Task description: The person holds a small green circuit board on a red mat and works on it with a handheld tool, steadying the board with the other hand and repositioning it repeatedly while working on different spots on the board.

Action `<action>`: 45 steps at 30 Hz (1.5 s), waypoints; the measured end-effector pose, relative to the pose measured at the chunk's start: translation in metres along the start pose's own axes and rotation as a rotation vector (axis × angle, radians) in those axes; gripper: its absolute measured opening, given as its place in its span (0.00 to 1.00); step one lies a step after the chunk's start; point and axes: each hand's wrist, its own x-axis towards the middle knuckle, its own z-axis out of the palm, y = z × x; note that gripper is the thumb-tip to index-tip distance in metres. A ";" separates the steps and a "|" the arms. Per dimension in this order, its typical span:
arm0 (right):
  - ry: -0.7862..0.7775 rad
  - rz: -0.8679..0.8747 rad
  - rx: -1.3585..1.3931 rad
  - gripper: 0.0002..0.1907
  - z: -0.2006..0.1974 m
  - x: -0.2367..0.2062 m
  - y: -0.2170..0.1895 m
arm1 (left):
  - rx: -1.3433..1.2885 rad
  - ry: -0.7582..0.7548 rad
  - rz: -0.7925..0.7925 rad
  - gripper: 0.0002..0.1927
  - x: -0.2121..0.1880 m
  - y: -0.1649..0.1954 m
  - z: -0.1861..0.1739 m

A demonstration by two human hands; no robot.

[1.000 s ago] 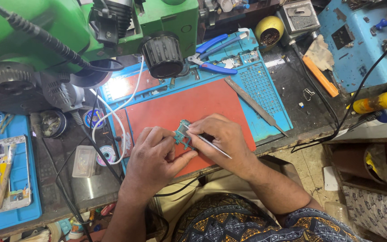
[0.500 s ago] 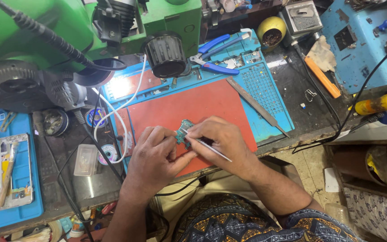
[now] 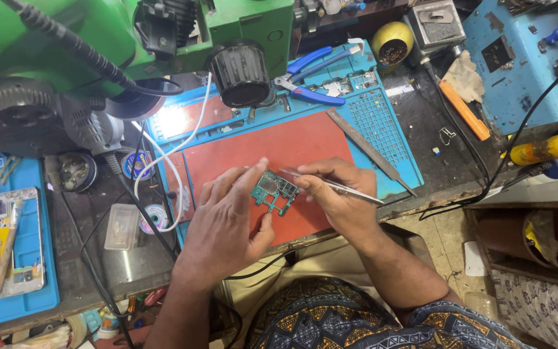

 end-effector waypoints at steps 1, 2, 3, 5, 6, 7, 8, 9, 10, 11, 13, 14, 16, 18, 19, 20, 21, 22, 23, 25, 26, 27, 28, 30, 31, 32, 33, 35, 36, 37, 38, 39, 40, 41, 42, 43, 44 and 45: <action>-0.001 -0.002 0.033 0.11 0.000 0.000 0.001 | 0.001 -0.017 -0.022 0.43 -0.001 0.000 0.000; 0.009 0.006 0.009 0.12 0.001 -0.001 0.001 | -0.005 -0.001 -0.017 0.43 -0.002 -0.001 0.001; 0.019 0.019 -0.017 0.13 0.001 -0.002 0.001 | -0.014 0.014 -0.015 0.44 -0.003 -0.003 0.002; 0.021 0.036 -0.019 0.13 0.003 -0.006 0.000 | -0.026 0.037 -0.028 0.45 -0.008 -0.004 0.005; 0.010 0.038 0.011 0.13 0.004 -0.007 0.000 | -0.022 0.046 -0.043 0.45 -0.011 -0.007 0.006; -0.003 0.040 0.044 0.13 0.006 -0.009 0.000 | -0.014 0.056 -0.062 0.45 -0.014 -0.008 0.007; -0.030 -0.004 -0.018 0.13 0.008 -0.011 -0.001 | 0.009 0.063 -0.081 0.47 -0.017 -0.011 0.007; -0.055 -0.057 -0.079 0.12 0.009 -0.010 -0.002 | 0.035 0.074 -0.095 0.48 -0.019 -0.014 0.007; -0.080 -0.109 -0.140 0.12 0.011 -0.011 -0.002 | 0.060 0.083 -0.109 0.50 -0.021 -0.016 0.007; -0.091 -0.112 -0.141 0.11 0.014 -0.011 -0.002 | 0.059 0.088 -0.066 0.49 -0.024 -0.019 0.005; -0.106 -0.121 -0.146 0.10 0.021 -0.012 -0.002 | 0.056 0.097 0.027 0.48 -0.028 -0.022 0.000; -0.112 -0.089 -0.150 0.08 0.023 -0.013 -0.003 | 0.044 0.091 0.019 0.49 -0.028 -0.023 0.000; -0.120 -0.027 -0.163 0.06 0.028 -0.016 -0.005 | 0.017 0.079 0.008 0.50 -0.029 -0.023 -0.001; -0.159 -0.078 -0.223 0.05 0.032 -0.019 -0.007 | -0.059 0.052 -0.104 0.52 -0.028 -0.023 0.002; -0.180 -0.102 -0.251 0.05 0.034 -0.020 -0.008 | -0.098 0.037 -0.161 0.53 -0.028 -0.023 0.002; -0.186 -0.133 -0.285 0.06 0.036 -0.020 -0.008 | -0.096 0.047 -0.127 0.52 -0.029 -0.024 0.002; -0.193 -0.165 -0.318 0.07 0.038 -0.019 -0.007 | -0.094 0.059 -0.093 0.52 -0.030 -0.025 0.001; -0.199 -0.199 -0.351 0.07 0.040 -0.018 -0.007 | -0.091 0.072 -0.057 0.51 -0.031 -0.027 -0.001; -0.200 -0.223 -0.365 0.07 0.042 -0.018 -0.006 | -0.077 0.068 -0.044 0.51 -0.032 -0.029 -0.002; -0.205 -0.268 -0.394 0.08 0.045 -0.017 -0.005 | -0.051 0.059 -0.022 0.51 -0.033 -0.032 -0.005; -0.232 -0.291 -0.396 0.08 0.046 -0.016 -0.005 | -0.059 0.063 -0.029 0.50 -0.034 -0.033 -0.005; -0.258 -0.316 -0.399 0.08 0.047 -0.015 -0.004 | -0.067 0.068 -0.034 0.50 -0.033 -0.033 -0.004; -0.281 -0.341 -0.402 0.08 0.047 -0.015 -0.004 | -0.075 0.073 -0.037 0.49 -0.033 -0.034 -0.004; -0.210 -0.246 -0.391 0.06 0.048 -0.016 -0.004 | -0.076 0.076 -0.039 0.49 -0.033 -0.035 -0.003; -0.174 -0.199 -0.386 0.06 0.048 -0.016 -0.005 | -0.077 0.078 -0.040 0.49 -0.033 -0.035 -0.003; -0.220 -0.133 -0.376 0.06 0.048 -0.015 -0.005 | -0.084 0.067 -0.054 0.49 -0.033 -0.035 -0.002; -0.267 -0.068 -0.366 0.06 0.046 -0.014 -0.005 | -0.089 0.056 -0.070 0.48 -0.034 -0.035 -0.002; -0.283 -0.065 -0.375 0.06 0.046 -0.011 -0.004 | -0.086 0.054 -0.074 0.48 -0.035 -0.036 -0.002; -0.250 -0.123 -0.398 0.05 0.046 -0.010 -0.004 | -0.081 0.062 -0.062 0.48 -0.035 -0.036 -0.002; -0.218 -0.182 -0.422 0.04 0.045 -0.009 -0.004 | -0.077 0.072 -0.050 0.48 -0.035 -0.036 -0.001; -0.246 -0.158 -0.392 0.04 0.045 -0.008 -0.004 | -0.082 0.069 -0.053 0.48 -0.035 -0.036 -0.001; -0.275 -0.134 -0.359 0.04 0.045 -0.008 -0.004 | -0.085 0.065 -0.058 0.48 -0.034 -0.037 -0.001; -0.304 -0.108 -0.324 0.04 0.044 -0.008 -0.005 | -0.087 0.058 -0.064 0.48 -0.035 -0.036 -0.002; -0.287 -0.111 -0.332 0.04 0.043 -0.009 -0.007 | -0.089 0.057 -0.070 0.48 -0.034 -0.034 -0.002; -0.265 -0.117 -0.342 0.04 0.042 -0.009 -0.008 | -0.092 0.058 -0.071 0.47 -0.033 -0.033 -0.002; -0.241 -0.129 -0.353 0.04 0.041 -0.007 -0.009 | -0.092 0.062 -0.067 0.47 -0.031 -0.033 -0.003; -0.250 -0.089 -0.353 0.05 0.040 -0.006 -0.010 | -0.090 0.060 -0.072 0.47 -0.028 -0.032 -0.004; -0.256 -0.046 -0.351 0.05 0.040 -0.006 -0.011 | -0.089 0.055 -0.078 0.46 -0.027 -0.030 -0.004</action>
